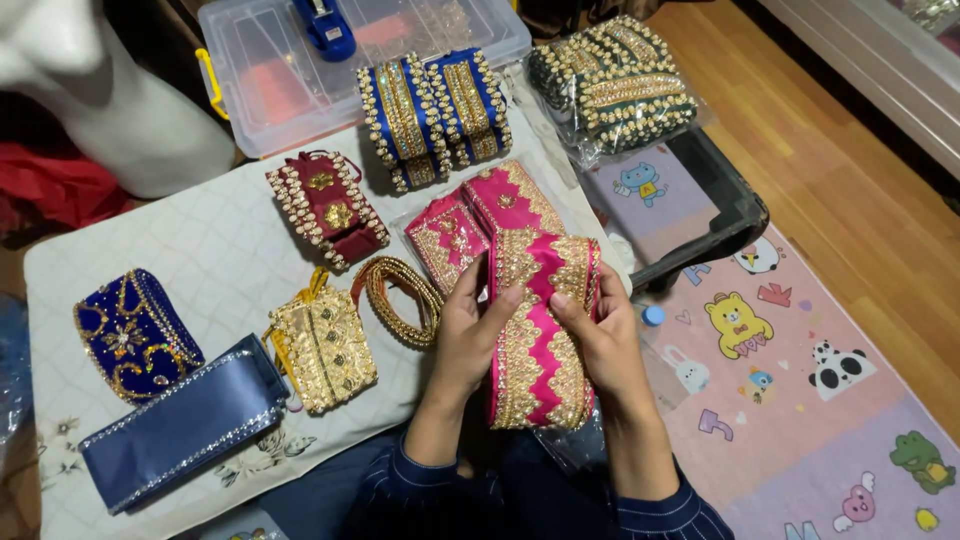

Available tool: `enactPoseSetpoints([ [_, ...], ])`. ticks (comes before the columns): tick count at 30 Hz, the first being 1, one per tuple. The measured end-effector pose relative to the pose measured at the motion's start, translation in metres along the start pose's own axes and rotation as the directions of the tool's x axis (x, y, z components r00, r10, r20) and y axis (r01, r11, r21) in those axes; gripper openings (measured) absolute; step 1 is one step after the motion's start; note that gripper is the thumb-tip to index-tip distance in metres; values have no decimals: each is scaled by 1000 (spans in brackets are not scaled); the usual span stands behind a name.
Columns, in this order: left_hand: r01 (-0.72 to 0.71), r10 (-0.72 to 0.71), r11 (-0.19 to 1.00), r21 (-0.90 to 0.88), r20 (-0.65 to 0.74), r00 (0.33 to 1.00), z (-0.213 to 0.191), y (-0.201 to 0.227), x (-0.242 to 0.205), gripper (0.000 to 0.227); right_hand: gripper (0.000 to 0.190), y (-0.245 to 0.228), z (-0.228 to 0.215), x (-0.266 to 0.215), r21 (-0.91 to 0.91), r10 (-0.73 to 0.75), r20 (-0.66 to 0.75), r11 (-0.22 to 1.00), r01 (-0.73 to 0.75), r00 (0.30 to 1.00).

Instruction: The person wraps several decorative fabric items, including small pouches and headbands, into plastic bags by hand while working on a mat.

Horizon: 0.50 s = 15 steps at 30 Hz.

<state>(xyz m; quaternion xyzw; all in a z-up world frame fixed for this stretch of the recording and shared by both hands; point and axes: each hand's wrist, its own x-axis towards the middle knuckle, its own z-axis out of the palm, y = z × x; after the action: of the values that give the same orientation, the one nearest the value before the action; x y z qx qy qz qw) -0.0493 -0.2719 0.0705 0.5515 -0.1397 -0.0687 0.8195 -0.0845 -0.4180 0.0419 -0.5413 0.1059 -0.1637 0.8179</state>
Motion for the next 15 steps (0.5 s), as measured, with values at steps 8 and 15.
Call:
enactPoseSetpoints([
  [8, 57, -64, 992, 116, 62, 996, 7, 30, -2, 92, 96, -60, 50, -18, -162, 104, 48, 982, -95, 993],
  [15, 111, -174, 953, 282, 209, 962, -12, -8, 14, 102, 67, -2, -7, 8, 51, 93, 68, 994, -97, 993],
])
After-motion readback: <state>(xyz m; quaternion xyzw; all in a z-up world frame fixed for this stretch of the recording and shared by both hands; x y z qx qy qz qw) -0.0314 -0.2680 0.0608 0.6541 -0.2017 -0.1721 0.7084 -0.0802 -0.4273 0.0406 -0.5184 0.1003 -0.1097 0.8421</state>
